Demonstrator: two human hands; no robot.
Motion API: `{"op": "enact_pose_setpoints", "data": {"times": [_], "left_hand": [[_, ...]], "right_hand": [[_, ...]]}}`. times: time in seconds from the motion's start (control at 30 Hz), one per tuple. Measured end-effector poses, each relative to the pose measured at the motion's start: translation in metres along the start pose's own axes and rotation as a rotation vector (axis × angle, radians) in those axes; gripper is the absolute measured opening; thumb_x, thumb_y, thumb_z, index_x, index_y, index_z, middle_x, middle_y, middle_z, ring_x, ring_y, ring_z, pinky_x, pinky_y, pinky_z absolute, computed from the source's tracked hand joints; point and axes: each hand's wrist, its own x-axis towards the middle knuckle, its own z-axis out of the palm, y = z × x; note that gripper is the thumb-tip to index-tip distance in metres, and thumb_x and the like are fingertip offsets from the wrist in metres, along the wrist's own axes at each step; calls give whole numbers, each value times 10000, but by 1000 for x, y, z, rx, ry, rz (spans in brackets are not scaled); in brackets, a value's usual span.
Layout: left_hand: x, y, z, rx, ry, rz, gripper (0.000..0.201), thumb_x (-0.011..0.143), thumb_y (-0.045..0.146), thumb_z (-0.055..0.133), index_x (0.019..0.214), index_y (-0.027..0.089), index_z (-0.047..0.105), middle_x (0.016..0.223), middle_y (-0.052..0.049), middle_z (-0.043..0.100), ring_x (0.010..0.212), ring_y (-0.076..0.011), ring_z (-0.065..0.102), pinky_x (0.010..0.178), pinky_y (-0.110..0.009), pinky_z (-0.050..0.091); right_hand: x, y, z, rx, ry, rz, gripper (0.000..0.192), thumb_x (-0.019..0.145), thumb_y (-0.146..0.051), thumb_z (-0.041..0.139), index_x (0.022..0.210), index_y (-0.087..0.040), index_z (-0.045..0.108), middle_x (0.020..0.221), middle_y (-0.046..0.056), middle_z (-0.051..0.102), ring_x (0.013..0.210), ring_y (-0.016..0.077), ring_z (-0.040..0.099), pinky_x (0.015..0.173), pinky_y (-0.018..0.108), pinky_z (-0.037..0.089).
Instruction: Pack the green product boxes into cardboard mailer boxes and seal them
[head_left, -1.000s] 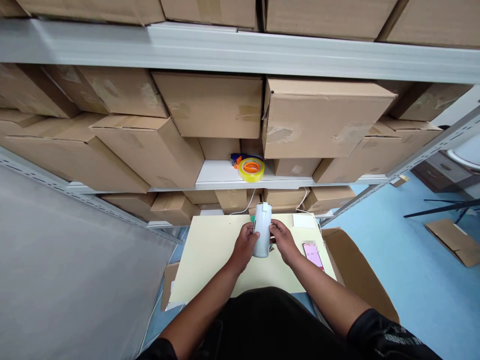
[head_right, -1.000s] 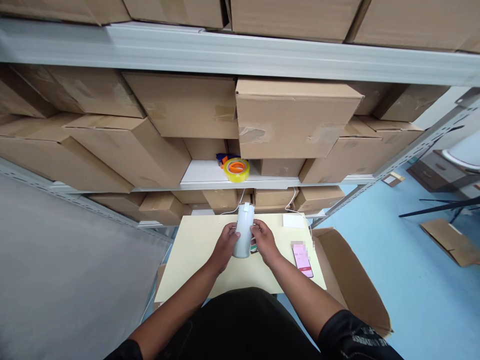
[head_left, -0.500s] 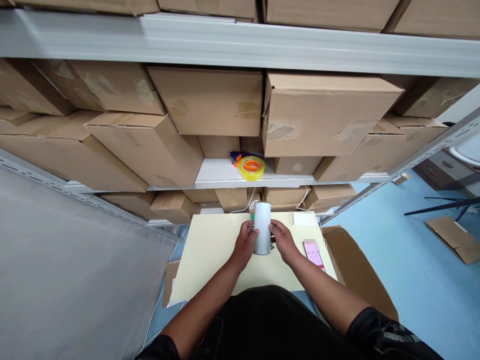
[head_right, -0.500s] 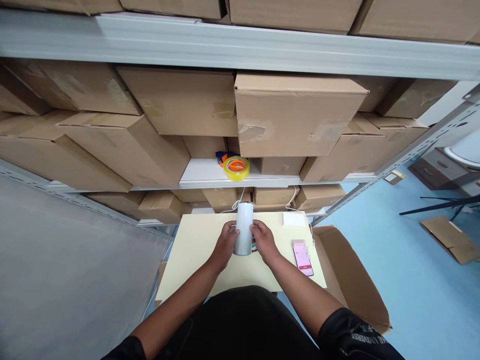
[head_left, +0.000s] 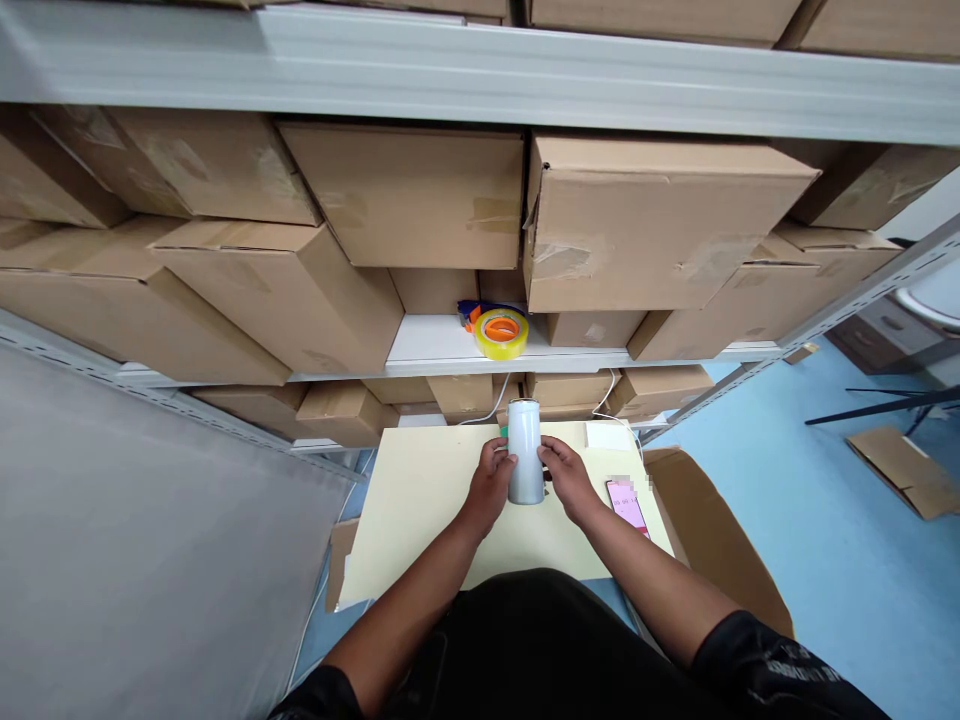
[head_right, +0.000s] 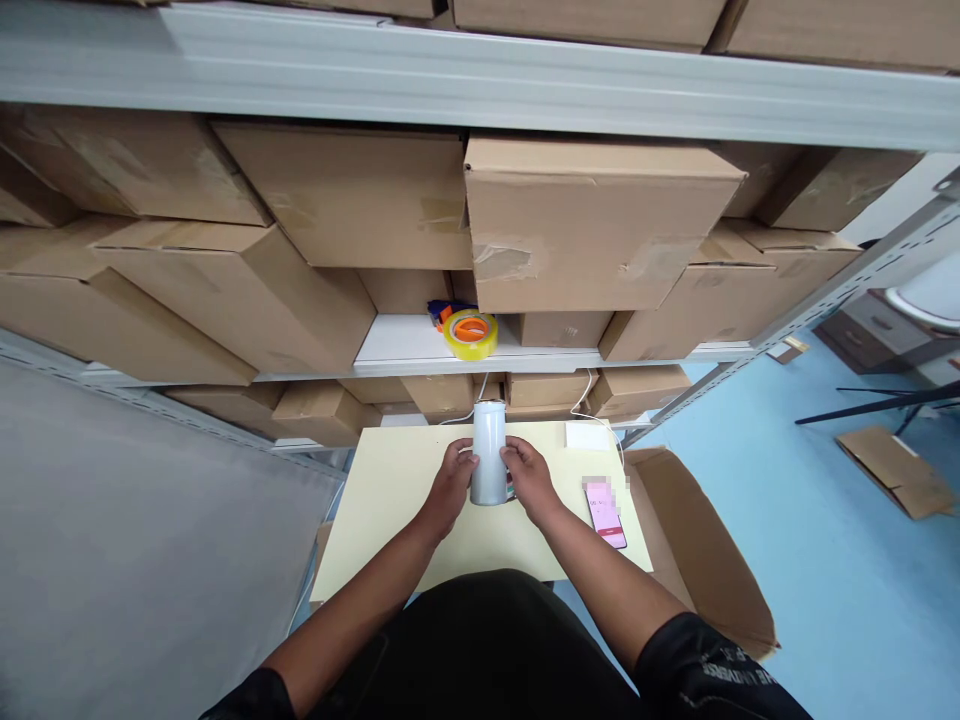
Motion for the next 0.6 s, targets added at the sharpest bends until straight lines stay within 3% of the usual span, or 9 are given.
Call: {"op": "enact_pose_setpoints", "data": {"times": [0.23,0.43,0.6], "left_hand": [[6,-7,-3,82,-8,57,512,845,497,733,1242,212,581,1185,-100,680,1082,-260,646,924,-399,524],[7,-4,-3,1,5,-38,551,842,563,716,1252,224,574,1020,-55,633,917,-226,655,769,-375,567],[8,-1,-2,-77,-12,-84,504,884,559,664,1245,223,561,946,-35,620,830,-203,655,701,-349,567]], "right_hand": [[2,1,0,21,26,-36,394,788,-535,749,1048,-241,713,860,9,664,746,182,594,630,308,484],[6,-2,-1,34,77,57,355,767,-519,741,996,-255,676,925,15,684,751,197,603,604,315,487],[8,-8,-1,73,89,142,333,775,-535,726,946,-262,639,774,-12,627,648,192,578,515,308,472]]}}
